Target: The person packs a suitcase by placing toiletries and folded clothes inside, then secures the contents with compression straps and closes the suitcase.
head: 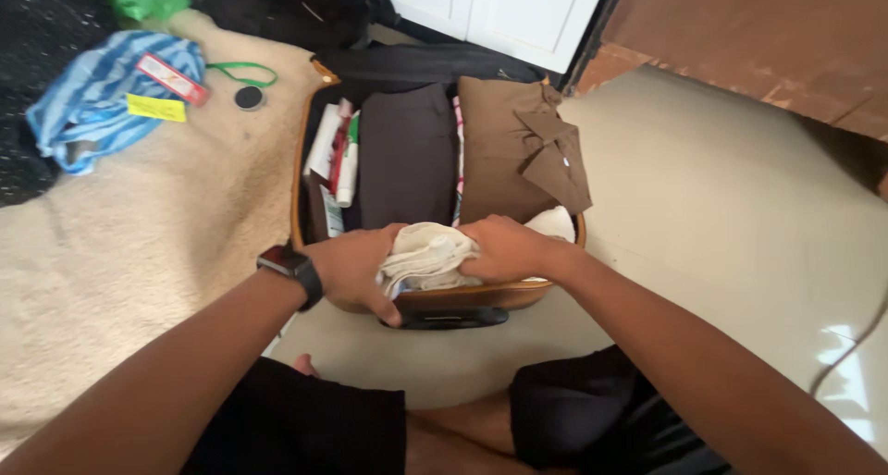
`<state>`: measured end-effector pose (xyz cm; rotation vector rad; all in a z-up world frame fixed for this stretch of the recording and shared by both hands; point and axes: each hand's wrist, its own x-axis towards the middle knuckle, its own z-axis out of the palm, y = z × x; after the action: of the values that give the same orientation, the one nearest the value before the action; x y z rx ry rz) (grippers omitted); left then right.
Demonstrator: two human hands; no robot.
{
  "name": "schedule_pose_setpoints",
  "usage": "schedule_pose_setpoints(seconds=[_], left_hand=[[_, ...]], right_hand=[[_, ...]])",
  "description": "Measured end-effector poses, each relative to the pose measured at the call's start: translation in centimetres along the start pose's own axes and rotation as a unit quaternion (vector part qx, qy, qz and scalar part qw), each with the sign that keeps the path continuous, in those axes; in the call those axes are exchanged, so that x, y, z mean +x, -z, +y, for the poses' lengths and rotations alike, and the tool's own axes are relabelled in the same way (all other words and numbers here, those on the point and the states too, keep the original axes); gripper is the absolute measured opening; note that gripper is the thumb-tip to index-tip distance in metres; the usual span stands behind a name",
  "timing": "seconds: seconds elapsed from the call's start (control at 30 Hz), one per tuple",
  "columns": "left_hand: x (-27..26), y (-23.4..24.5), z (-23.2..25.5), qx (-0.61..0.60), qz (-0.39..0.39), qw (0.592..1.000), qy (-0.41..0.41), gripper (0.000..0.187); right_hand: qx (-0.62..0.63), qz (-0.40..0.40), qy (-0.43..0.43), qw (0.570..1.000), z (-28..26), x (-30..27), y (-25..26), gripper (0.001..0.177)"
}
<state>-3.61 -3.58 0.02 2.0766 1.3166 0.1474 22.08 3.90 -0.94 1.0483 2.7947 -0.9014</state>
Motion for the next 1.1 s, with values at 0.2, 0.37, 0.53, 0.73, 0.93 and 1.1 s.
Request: schedule_pose_setpoints(seconds=[0.2,0.37,0.53,0.73,0.93,1.1], left_hand=[[-2.0,0.3,0.3,-0.013,0.067,0.997,0.032,0.052],[-0.5,-0.2,-1.3,-0.028,0.031,0.998,0.057,0.047],[3.5,-2.9,-4.4,0.048,0.003,0.992,0.113,0.045],[1.9,-2.4,-4.1,0.024,0.088,0.995,0.03,0.048],[-0.1,0.5,-0.5,0.148,0.17,0.942,0.247,0.043],[1.5,-3.0,1.4,0.203,0.32,0.898,-0.221,0.06]], right_hand=[[0.065,0.001,0.038,0.997,1.0,2.0,0.0,0.038],[0.075,-0.038,0.079,0.993,0.9,2.2,0.6,0.05],[0.013,-0.084,0.068,0.994,1.2,2.8,-0.2,0.056],[0.014,-0.08,0.026,0.996,1.0,4.7,-1.9,0.053],[0.011,-0.106,-0.178,0.978,4.0,5.2,-2.0,0.064],[0.151,-0.116,-0.038,0.981,2.7,4.4,-0.1,0.049]])
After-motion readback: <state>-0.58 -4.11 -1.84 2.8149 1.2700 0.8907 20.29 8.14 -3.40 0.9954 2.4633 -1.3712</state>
